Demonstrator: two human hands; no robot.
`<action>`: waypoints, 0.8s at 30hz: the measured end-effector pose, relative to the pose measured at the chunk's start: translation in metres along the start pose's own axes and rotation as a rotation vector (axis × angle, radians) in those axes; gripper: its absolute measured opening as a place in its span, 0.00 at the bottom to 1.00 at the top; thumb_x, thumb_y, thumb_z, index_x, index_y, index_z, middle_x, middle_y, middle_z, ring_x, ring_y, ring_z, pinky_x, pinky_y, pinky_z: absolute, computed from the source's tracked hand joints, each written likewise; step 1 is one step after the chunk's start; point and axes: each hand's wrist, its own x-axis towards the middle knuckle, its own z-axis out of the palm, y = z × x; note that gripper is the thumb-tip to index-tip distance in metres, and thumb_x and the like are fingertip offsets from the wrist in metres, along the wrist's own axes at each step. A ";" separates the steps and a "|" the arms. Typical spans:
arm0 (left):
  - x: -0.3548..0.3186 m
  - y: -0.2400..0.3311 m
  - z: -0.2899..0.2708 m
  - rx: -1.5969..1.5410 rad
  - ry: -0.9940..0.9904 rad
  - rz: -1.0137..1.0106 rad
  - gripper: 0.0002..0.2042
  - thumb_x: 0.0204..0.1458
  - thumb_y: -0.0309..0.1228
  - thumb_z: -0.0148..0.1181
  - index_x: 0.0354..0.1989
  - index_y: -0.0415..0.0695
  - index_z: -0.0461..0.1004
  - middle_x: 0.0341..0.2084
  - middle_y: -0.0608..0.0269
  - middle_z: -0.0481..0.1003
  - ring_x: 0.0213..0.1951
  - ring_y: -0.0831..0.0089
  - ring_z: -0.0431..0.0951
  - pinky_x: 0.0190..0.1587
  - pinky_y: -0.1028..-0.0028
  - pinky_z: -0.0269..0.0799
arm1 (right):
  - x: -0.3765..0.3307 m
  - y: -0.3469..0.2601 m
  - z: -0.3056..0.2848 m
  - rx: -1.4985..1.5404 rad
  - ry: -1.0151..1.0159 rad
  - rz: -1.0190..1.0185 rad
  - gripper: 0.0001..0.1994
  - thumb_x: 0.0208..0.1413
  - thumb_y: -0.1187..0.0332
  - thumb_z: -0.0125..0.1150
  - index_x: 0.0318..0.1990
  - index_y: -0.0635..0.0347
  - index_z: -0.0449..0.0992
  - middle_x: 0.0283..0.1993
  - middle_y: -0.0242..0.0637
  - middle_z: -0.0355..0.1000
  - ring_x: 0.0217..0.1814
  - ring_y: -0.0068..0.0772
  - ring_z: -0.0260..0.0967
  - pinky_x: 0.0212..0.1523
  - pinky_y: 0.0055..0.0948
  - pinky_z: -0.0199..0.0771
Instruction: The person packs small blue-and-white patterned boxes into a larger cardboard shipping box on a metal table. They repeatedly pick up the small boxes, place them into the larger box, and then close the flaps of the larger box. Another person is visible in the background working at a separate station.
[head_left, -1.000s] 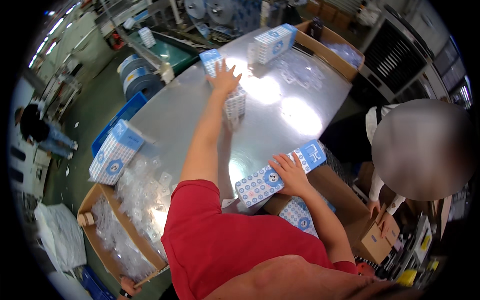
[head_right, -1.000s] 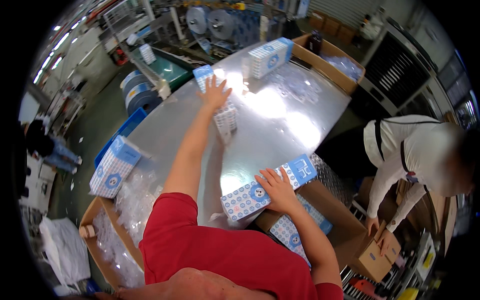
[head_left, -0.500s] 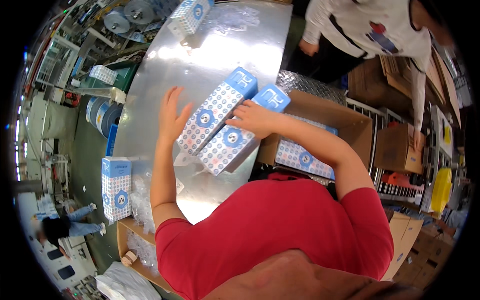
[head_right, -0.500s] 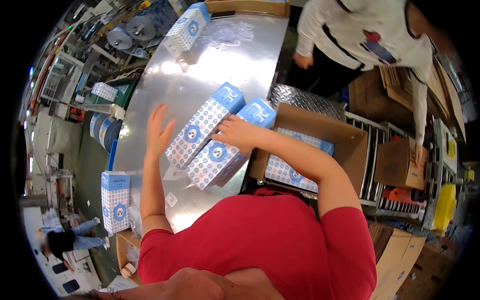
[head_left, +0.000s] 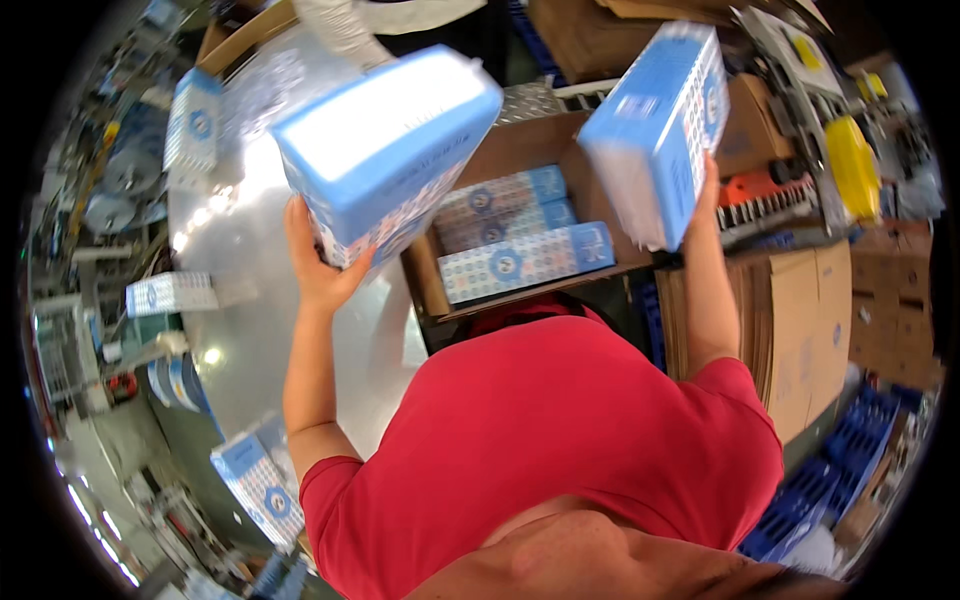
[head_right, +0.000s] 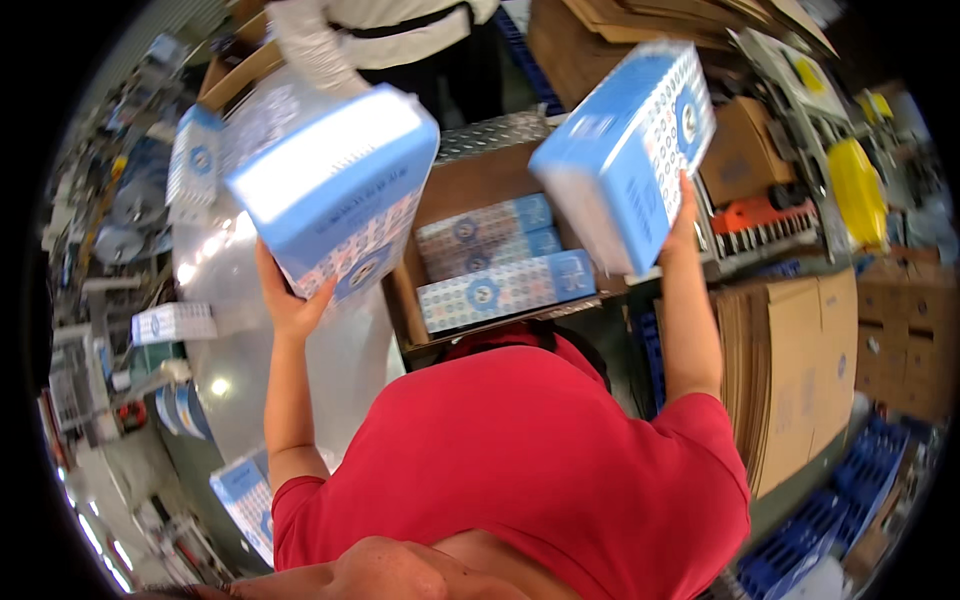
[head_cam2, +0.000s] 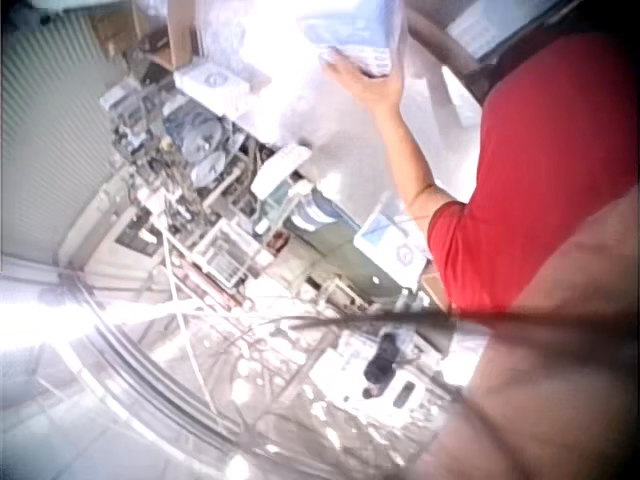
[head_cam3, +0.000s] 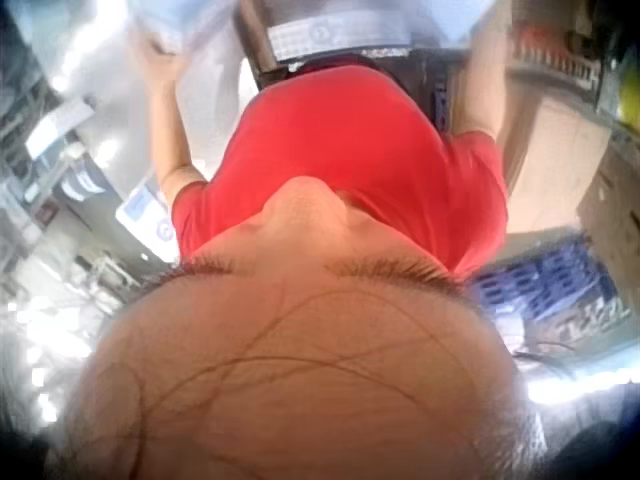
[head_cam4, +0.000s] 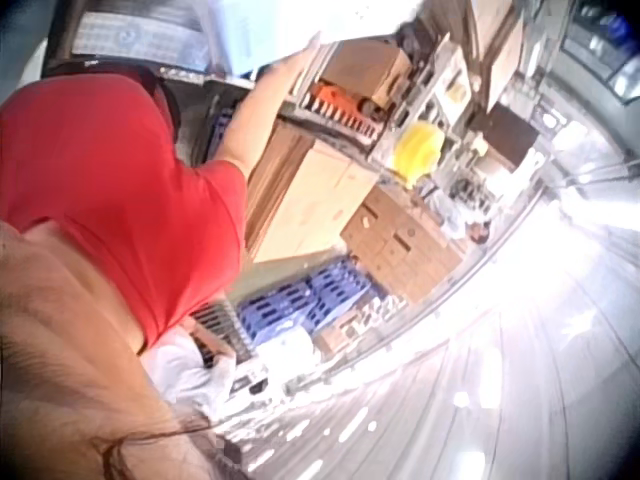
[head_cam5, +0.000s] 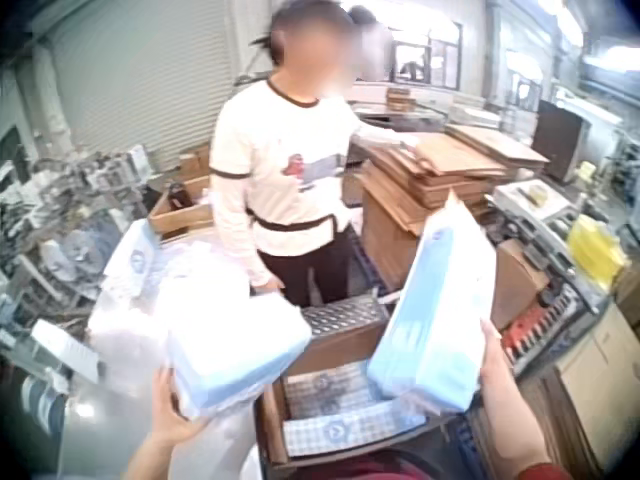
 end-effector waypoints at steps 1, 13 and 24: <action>0.012 0.000 0.023 -0.268 -0.014 -0.082 0.38 0.37 0.28 0.70 0.61 0.40 0.59 0.54 0.47 0.62 0.56 0.51 0.65 0.53 0.60 0.66 | 0.003 0.011 -0.015 0.020 0.039 -0.094 0.31 0.57 0.48 0.46 0.61 0.59 0.61 0.59 0.43 0.66 0.56 0.44 0.67 0.55 0.45 0.69; -0.041 -0.118 0.196 0.517 -0.564 0.014 0.17 0.50 0.39 0.54 0.41 0.40 0.75 0.41 0.47 0.74 0.41 0.49 0.74 0.45 0.58 0.70 | -0.033 0.040 0.121 -1.189 -0.772 -0.726 0.41 0.35 0.71 0.72 0.61 0.59 0.60 0.58 0.50 0.60 0.60 0.48 0.59 0.59 0.42 0.60; -0.042 -0.118 0.154 0.860 -0.456 -0.144 0.31 0.55 0.41 0.49 0.64 0.39 0.54 0.66 0.54 0.51 0.69 0.61 0.46 0.67 0.52 0.35 | 0.050 0.162 0.054 -2.343 -0.772 -0.212 0.40 0.50 0.39 0.55 0.68 0.38 0.51 0.74 0.46 0.32 0.75 0.52 0.26 0.65 0.68 0.28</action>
